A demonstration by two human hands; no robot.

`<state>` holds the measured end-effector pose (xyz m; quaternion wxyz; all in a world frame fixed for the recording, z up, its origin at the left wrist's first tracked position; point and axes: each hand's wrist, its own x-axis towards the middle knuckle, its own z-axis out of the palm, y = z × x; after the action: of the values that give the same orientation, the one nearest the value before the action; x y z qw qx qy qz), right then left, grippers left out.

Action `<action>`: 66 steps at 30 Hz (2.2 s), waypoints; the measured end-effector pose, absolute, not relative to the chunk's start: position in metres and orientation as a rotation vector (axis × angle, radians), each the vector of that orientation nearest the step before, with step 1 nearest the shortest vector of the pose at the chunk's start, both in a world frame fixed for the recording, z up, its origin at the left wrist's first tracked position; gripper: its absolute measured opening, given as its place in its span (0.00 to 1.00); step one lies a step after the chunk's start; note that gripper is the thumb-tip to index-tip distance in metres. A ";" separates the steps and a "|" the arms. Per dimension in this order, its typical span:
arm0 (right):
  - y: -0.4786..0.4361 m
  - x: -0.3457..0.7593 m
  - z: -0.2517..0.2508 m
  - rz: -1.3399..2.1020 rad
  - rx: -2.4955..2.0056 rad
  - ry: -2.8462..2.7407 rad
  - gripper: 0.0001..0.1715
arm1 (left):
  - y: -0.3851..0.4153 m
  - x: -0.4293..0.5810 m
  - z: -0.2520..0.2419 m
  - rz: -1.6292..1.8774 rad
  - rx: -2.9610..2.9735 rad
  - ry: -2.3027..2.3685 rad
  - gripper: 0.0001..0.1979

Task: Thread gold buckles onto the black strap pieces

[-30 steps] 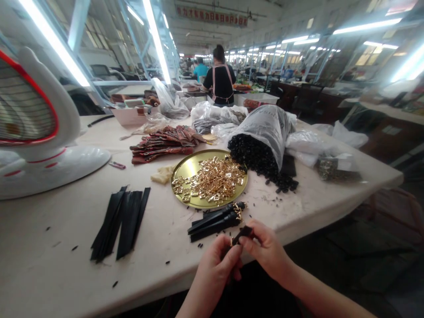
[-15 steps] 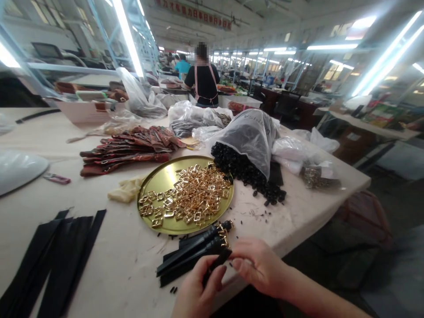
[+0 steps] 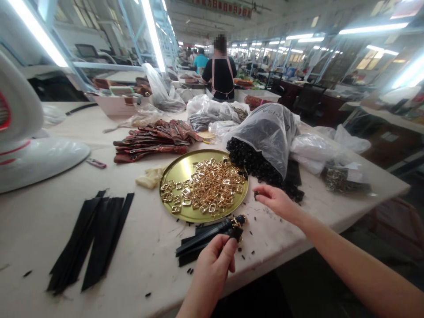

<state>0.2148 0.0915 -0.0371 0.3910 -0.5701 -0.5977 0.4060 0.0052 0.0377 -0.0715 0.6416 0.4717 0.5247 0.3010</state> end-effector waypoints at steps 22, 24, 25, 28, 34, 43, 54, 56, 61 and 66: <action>-0.001 0.137 -0.041 1.349 -0.986 -1.024 0.11 | -0.003 -0.008 -0.050 0.714 0.834 0.994 0.18; -0.002 0.133 -0.044 1.271 -1.020 -1.073 0.14 | -0.005 -0.007 -0.051 0.713 0.808 0.989 0.17; -0.002 0.132 -0.046 1.230 -1.044 -1.106 0.15 | -0.006 -0.007 -0.052 0.710 0.823 0.996 0.17; -0.005 0.132 -0.050 1.052 -1.148 -1.301 0.14 | -0.007 -0.009 -0.059 0.784 1.019 1.086 0.16; -0.009 0.133 -0.051 0.895 -1.237 -1.535 0.12 | -0.005 -0.014 -0.068 0.823 1.329 1.215 0.14; 0.004 0.136 -0.059 1.509 -1.253 -1.051 0.13 | 0.003 -0.015 -0.065 0.741 1.442 1.234 0.14; 0.008 0.131 -0.060 1.540 -1.258 -1.061 0.12 | 0.010 -0.013 -0.070 0.802 1.310 1.129 0.12; 0.009 0.130 -0.061 1.528 -1.263 -1.079 0.11 | 0.012 -0.014 -0.070 0.803 1.283 1.131 0.14; 0.009 0.134 -0.070 1.283 -1.348 -1.194 0.12 | 0.015 -0.018 -0.074 0.799 1.141 1.143 0.16; 0.005 0.140 -0.071 1.058 -1.446 -1.314 0.10 | 0.011 -0.023 -0.077 0.671 1.071 1.162 0.10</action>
<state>0.1398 0.0051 -0.0709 0.4437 -0.5833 -0.5299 0.4267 -0.0234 0.0111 -0.0773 0.6535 0.4722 0.5124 0.2956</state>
